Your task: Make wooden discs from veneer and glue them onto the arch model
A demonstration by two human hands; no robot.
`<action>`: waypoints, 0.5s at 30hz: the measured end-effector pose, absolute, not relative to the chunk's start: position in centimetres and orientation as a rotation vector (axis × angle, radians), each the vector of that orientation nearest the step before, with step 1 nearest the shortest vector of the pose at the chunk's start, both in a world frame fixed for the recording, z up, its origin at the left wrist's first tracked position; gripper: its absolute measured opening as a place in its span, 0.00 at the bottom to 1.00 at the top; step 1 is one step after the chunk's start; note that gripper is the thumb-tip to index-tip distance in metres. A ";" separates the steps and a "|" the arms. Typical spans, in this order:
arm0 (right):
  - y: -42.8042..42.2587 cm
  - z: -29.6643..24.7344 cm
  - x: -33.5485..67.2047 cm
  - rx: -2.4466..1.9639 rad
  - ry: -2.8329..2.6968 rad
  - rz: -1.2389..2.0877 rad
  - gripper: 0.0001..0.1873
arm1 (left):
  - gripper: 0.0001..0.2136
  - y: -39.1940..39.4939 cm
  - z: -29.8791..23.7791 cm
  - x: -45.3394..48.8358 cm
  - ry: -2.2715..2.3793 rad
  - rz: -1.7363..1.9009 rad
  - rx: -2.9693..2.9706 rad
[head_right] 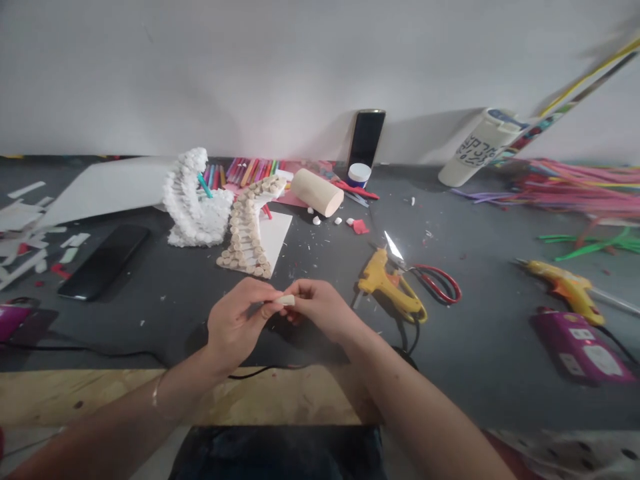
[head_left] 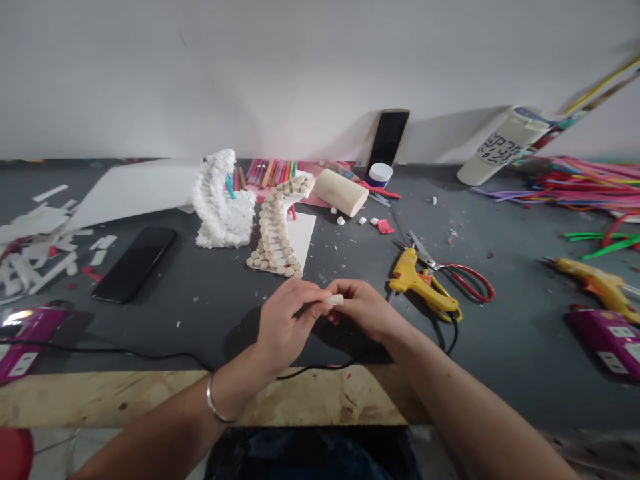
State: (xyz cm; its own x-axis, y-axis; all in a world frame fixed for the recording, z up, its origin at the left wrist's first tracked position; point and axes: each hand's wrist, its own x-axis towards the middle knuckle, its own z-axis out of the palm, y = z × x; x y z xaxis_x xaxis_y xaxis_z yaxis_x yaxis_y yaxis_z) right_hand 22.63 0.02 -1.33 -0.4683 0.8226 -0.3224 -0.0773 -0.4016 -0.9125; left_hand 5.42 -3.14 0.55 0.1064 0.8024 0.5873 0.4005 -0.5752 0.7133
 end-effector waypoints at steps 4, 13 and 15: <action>0.0 -0.6 23.1 -1.057 -1.148 1.787 0.14 | 0.01 -3.0 0.9 5.3 1.205 1.460 2.044; -0.3 0.2 23.4 -1.059 -1.419 1.562 0.14 | 0.02 -2.5 0.6 5.1 1.204 1.506 2.224; -0.2 0.0 23.4 -1.058 -1.405 1.593 0.13 | 0.03 -2.4 0.5 5.1 1.180 1.520 2.276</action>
State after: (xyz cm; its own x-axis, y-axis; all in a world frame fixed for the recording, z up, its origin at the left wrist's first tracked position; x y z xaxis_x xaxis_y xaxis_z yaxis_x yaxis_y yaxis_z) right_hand 23.37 -0.24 0.00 -0.3775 0.9203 -0.1026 -0.0130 -0.1161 -0.9932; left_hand 5.14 -2.41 0.45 0.1720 0.6825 0.7104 0.5188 -0.6758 0.5236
